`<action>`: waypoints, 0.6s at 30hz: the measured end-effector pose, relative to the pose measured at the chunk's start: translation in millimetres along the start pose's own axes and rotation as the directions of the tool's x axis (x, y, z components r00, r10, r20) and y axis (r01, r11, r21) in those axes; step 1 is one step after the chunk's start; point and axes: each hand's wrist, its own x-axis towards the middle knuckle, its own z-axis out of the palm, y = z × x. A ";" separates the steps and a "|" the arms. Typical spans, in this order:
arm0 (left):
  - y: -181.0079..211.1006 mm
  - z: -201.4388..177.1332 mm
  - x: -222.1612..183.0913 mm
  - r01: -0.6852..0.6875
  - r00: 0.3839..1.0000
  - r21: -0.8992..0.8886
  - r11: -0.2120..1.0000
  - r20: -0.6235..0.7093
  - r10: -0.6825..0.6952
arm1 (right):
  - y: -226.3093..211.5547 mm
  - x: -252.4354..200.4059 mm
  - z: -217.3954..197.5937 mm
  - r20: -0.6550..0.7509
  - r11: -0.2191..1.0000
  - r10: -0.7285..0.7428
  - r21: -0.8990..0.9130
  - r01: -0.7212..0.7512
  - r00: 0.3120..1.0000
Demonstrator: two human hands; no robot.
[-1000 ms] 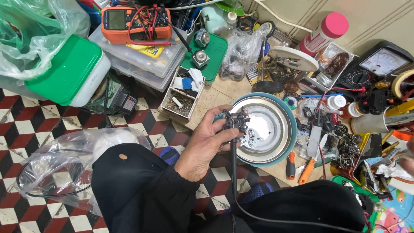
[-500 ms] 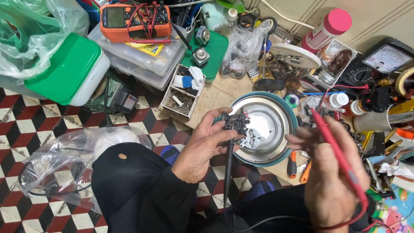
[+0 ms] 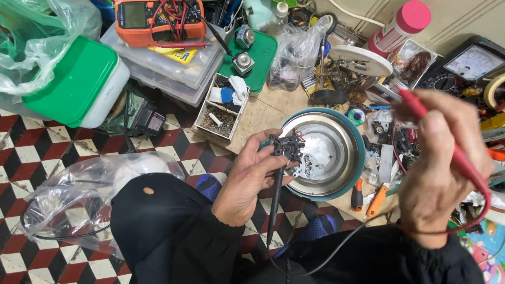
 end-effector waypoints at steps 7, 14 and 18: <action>-5.9 -6.4 0.1 -0.024 1.000 0.012 1.000 0.007 0.024 | -13.9 -6.7 0.9 -0.112 0.974 0.221 0.068 -0.214 0.969; -15.0 -10.0 7.7 -0.059 0.998 0.038 0.998 0.030 0.058 | -29.5 -60.6 46.3 -0.040 0.740 0.585 0.436 -0.513 0.810; -9.1 -5.3 2.9 -0.033 0.999 0.049 0.998 0.025 0.032 | -25.2 -61.6 54.3 0.074 0.399 0.765 0.725 -0.561 0.640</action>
